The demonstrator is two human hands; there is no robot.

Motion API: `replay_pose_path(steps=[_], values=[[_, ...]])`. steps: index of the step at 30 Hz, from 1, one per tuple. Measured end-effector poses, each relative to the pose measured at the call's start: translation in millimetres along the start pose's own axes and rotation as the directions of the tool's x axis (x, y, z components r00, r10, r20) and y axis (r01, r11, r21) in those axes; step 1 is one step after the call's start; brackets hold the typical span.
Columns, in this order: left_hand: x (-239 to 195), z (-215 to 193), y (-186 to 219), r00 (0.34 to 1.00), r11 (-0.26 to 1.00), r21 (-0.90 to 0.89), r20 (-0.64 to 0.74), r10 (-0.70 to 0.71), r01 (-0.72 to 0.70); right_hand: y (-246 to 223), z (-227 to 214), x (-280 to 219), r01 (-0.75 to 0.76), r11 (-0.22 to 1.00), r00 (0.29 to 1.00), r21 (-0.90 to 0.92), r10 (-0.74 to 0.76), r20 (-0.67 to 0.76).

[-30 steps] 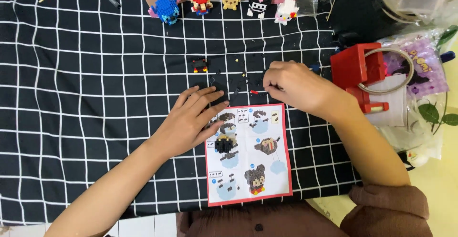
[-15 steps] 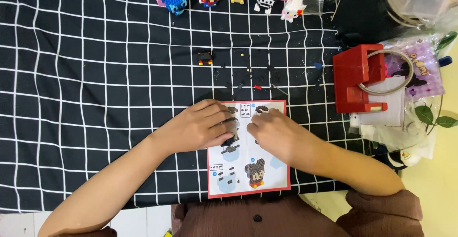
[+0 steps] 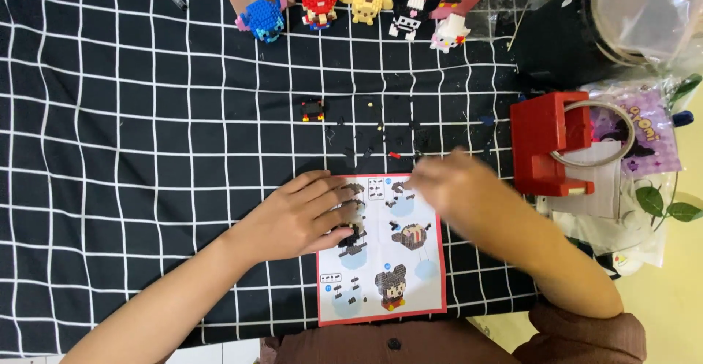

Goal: Assembling a miniature character model using small interlocking building blocks on a grid-patterned surface while following instructions.

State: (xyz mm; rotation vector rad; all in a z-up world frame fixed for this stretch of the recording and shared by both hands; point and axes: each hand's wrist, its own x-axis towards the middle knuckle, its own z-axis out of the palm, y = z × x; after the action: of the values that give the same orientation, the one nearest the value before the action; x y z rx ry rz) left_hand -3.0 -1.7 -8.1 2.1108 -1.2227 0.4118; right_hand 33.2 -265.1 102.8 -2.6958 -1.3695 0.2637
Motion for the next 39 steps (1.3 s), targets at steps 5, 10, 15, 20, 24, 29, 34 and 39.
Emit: replay_pose_path(steps=[5,10,15,20,24,29,34,39], values=[[0,-1,-7,0.991,0.991,0.049,-0.057,-0.125,0.128,47,26,20,-0.062,0.997,0.943,0.038,0.071,-0.324],[4,-6,-9,0.968,0.965,0.078,0.000,-0.251,0.251,65,42,22,-0.103,0.993,0.931,0.062,0.119,-0.346],[2,-5,-8,0.959,0.956,0.095,0.040,-0.281,0.276,72,42,19,-0.209,0.978,0.936,0.018,0.206,-0.285],[3,-4,-8,0.962,0.959,0.100,0.036,-0.271,0.267,73,36,16,-0.238,0.971,0.931,0.001,0.228,-0.286],[2,-4,-9,0.962,0.959,0.108,0.043,-0.269,0.264,72,30,16,-0.208,0.977,0.930,0.045,0.212,-0.299],[1,-3,-9,0.962,0.958,0.112,0.046,-0.270,0.263,63,29,25,-0.111,0.983,0.942,0.148,0.152,-0.299],[1,-3,-9,0.959,0.956,0.113,0.057,-0.277,0.269,59,47,32,-0.033,0.971,0.955,0.237,0.101,-0.280],[1,-3,-9,0.957,0.955,0.107,0.057,-0.285,0.278,52,62,35,-0.053,0.975,0.946,0.216,0.119,-0.303]])
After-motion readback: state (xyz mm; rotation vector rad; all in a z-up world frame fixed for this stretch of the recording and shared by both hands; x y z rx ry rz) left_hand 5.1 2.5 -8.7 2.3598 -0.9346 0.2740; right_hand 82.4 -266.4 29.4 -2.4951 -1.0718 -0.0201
